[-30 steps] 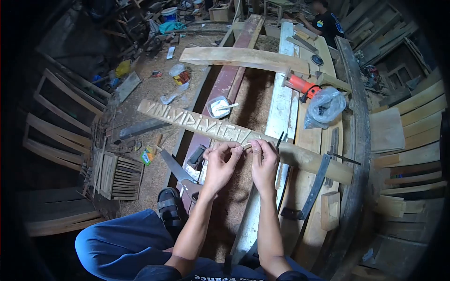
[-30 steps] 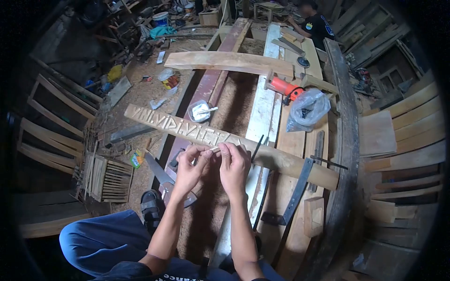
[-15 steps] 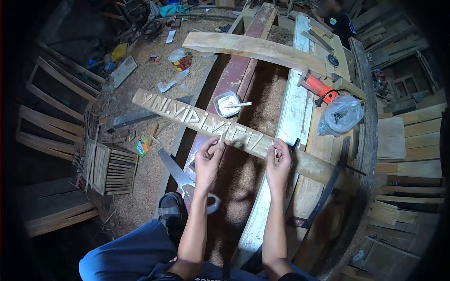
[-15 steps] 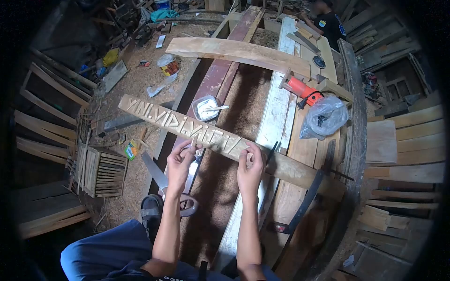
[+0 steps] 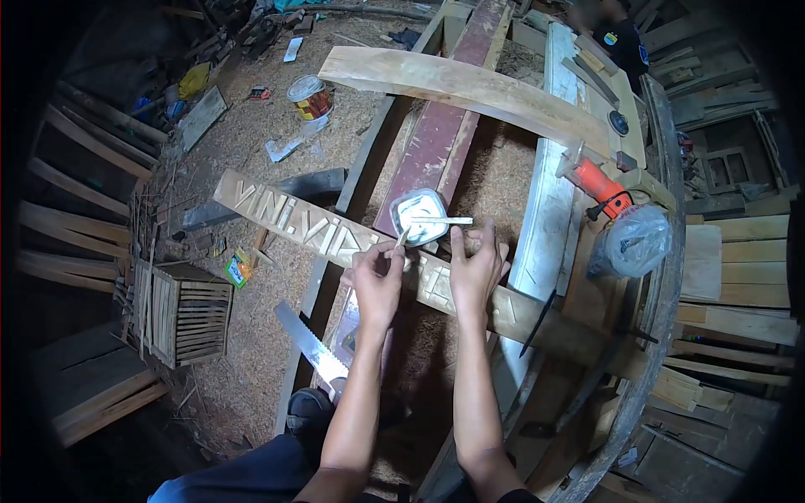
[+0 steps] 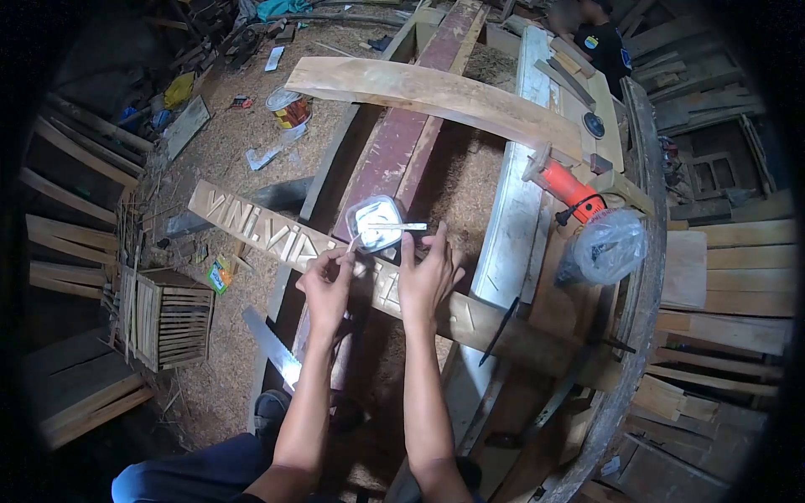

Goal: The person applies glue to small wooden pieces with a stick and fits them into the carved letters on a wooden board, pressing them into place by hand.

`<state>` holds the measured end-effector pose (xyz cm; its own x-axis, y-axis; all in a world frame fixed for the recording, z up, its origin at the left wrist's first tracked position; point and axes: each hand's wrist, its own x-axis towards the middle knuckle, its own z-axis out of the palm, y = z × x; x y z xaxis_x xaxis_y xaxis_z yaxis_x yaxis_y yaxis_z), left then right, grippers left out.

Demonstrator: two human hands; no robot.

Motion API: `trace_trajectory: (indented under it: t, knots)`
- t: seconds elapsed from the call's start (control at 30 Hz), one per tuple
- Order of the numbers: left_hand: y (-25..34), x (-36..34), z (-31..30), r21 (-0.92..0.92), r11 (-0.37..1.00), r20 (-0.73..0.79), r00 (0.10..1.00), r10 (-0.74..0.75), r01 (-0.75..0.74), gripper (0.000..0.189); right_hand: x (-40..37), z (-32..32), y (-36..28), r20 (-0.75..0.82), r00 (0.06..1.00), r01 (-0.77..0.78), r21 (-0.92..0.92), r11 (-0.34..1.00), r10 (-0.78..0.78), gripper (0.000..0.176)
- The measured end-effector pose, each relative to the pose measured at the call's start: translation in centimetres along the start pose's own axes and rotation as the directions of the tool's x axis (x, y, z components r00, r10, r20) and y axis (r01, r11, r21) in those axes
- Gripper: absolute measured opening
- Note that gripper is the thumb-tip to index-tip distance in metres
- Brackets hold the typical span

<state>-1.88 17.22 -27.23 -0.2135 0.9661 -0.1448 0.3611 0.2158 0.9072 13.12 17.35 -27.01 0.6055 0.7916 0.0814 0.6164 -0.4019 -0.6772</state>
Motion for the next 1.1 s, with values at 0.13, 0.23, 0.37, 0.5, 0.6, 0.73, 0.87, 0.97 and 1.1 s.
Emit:
trace_trajectory:
  t: [0.13,0.23,0.37,0.5,0.6,0.73,0.87,0.97,1.1]
  knots:
    - [0.1,0.7,0.4,0.071,0.996,-0.030,0.998,0.052,-0.050,0.022,0.7,1.3,-0.5,-0.011,0.995,-0.098,0.017,0.995,0.098,0.055]
    - [0.4,1.0,0.4,0.144,0.987,-0.072,0.994,0.083,-0.073,0.022,0.9,1.8,-0.8,-0.074,0.996,-0.049,0.117,0.992,0.058,0.041]
    - [-0.2,1.4,0.2,0.149,0.982,-0.039,0.991,0.126,-0.119,0.020,0.4,1.5,-1.5,-0.123,0.992,0.028,0.347,0.937,0.016,0.021]
    - [-1.1,1.5,0.6,0.132,0.982,0.003,0.991,0.132,-0.131,0.021,0.1,2.3,-1.3,0.048,0.999,-0.019,0.628,0.778,-0.014,0.022]
    - [-1.2,1.7,0.3,0.094,0.991,0.076,0.993,0.090,-0.097,0.026,0.0,1.6,-1.9,0.199,0.966,0.017,0.586,0.810,-0.165,0.025]
    - [0.4,1.5,-0.2,0.147,0.985,0.120,0.990,0.070,-0.087,0.027,-0.1,1.9,-2.0,0.171,0.949,0.167,0.440,0.883,-0.265,0.023]
    - [0.6,1.2,0.1,0.195,0.978,0.089,0.994,0.063,-0.080,0.027,-0.2,1.9,-1.1,0.069,0.935,0.303,0.348,0.887,-0.347,0.018]
    - [0.5,1.2,0.3,0.180,0.982,0.097,0.994,0.044,-0.061,0.029,-0.3,1.2,-1.4,0.020,0.957,0.265,0.346,0.900,-0.290,0.017]
    - [0.4,1.2,0.5,0.203,0.976,0.099,0.993,0.056,-0.076,0.031,-0.1,1.5,-1.3,-0.017,0.966,0.248,0.326,0.912,-0.257,0.017]
